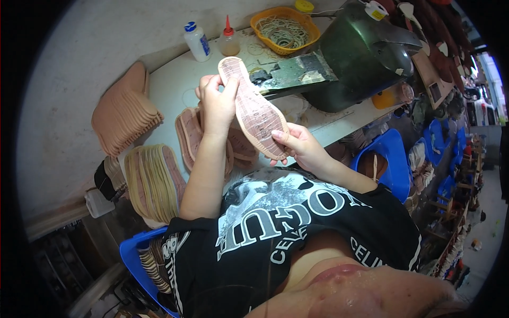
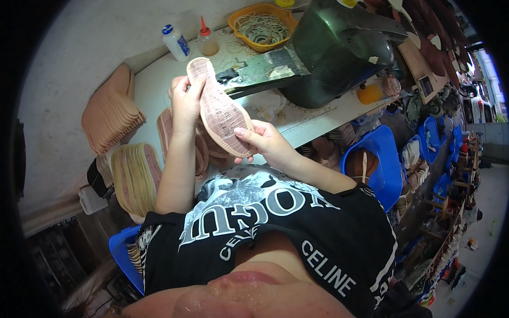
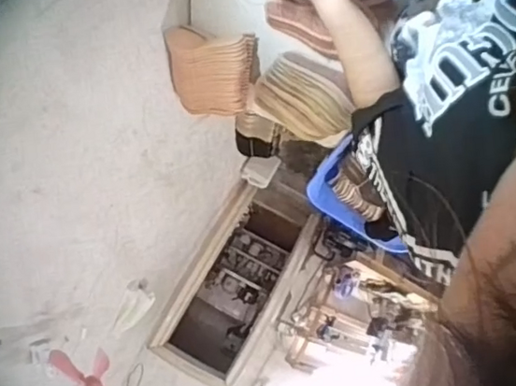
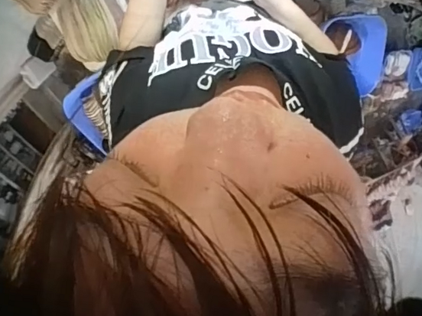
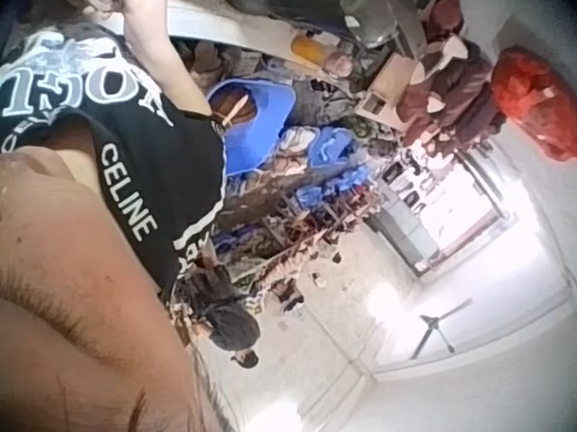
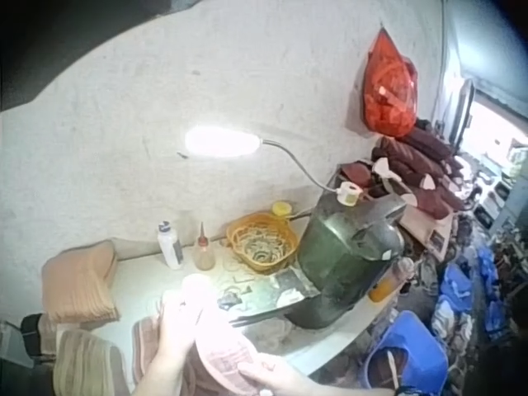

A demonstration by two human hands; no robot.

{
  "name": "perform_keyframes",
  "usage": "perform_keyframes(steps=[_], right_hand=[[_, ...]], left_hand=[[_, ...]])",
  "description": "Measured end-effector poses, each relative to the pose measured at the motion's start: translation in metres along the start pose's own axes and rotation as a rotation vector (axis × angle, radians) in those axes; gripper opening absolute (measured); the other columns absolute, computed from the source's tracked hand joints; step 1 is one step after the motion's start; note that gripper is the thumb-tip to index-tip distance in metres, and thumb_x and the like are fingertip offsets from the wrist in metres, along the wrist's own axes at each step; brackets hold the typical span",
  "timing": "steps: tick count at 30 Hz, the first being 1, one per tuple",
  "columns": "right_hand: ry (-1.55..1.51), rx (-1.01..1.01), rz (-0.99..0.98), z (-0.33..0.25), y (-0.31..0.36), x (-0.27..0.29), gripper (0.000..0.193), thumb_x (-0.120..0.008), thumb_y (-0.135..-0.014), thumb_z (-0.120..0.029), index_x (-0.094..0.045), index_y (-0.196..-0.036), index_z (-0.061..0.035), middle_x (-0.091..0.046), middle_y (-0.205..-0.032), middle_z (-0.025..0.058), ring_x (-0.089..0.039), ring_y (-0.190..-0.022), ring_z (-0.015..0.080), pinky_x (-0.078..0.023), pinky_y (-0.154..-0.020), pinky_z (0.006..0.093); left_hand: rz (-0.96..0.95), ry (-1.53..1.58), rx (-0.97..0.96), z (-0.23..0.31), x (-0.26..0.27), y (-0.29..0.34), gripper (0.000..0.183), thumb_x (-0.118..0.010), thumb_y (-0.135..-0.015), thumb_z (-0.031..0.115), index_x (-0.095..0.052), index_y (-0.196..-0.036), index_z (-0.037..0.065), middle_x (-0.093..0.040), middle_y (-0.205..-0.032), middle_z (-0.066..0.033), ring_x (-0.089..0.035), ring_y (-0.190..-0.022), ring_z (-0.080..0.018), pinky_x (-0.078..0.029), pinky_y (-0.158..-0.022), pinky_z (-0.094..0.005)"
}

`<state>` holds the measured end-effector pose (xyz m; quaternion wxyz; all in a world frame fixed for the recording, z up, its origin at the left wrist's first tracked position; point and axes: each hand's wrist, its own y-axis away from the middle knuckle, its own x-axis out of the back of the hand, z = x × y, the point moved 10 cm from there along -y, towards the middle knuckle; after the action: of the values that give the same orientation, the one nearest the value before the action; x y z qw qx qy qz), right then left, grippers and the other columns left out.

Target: The worker applies adhesive and attaches a thin fabric or leather liner to shoe insoles.

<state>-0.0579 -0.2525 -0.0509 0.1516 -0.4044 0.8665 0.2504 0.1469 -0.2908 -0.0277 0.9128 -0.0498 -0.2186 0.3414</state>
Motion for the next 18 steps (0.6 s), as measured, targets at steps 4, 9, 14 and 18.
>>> perform_keyframes(steps=[4,9,14,18], right_hand=[[-0.03,0.002,-0.01,-0.004,-0.007,0.005,0.029,-0.054,-0.096,-0.026,-0.058,-0.109,-0.001,-0.068,-0.088,0.0069,-0.066,-0.064,0.0127,-0.045,-0.051,0.0194],[-0.016,0.067,0.012,-0.013,-0.027,0.006,0.03,-0.055,-0.095,-0.026,-0.061,-0.108,0.0012,-0.069,-0.085,0.0083,-0.066,-0.06,0.0138,-0.044,-0.047,0.019],[-0.094,0.06,-0.038,-0.019,-0.055,-0.021,0.03,-0.056,-0.094,-0.025,-0.06,-0.105,0.0025,-0.068,-0.081,0.0088,-0.067,-0.06,0.0144,-0.046,-0.045,0.0203],[0.179,0.025,-0.252,-0.009,-0.03,-0.053,0.03,-0.059,-0.094,-0.029,-0.059,-0.109,-0.0026,-0.066,-0.084,0.0057,-0.064,-0.067,0.0103,-0.05,-0.054,0.021]], left_hand=[[0.0,-0.128,0.025,0.009,-0.007,-0.006,0.032,-0.066,-0.078,0.034,-0.066,-0.086,0.003,-0.056,-0.108,-0.0108,-0.043,-0.107,-0.0291,-0.033,-0.097,-0.0418],[-0.036,-0.123,0.098,-0.01,-0.013,-0.027,0.037,-0.063,-0.078,0.038,-0.067,-0.089,0.003,-0.056,-0.112,-0.0099,-0.04,-0.115,-0.0296,-0.03,-0.099,-0.0472],[-0.195,-0.037,0.232,-0.076,-0.008,-0.065,0.038,-0.064,-0.077,0.038,-0.068,-0.092,0.003,-0.065,-0.099,-0.0128,-0.06,-0.091,-0.0331,-0.043,-0.087,-0.0406],[-0.195,0.944,0.228,0.021,0.024,-0.011,0.029,-0.049,-0.096,0.021,-0.055,-0.111,-0.003,-0.064,-0.093,-0.0125,-0.065,-0.082,-0.0207,-0.054,-0.072,-0.0318]])
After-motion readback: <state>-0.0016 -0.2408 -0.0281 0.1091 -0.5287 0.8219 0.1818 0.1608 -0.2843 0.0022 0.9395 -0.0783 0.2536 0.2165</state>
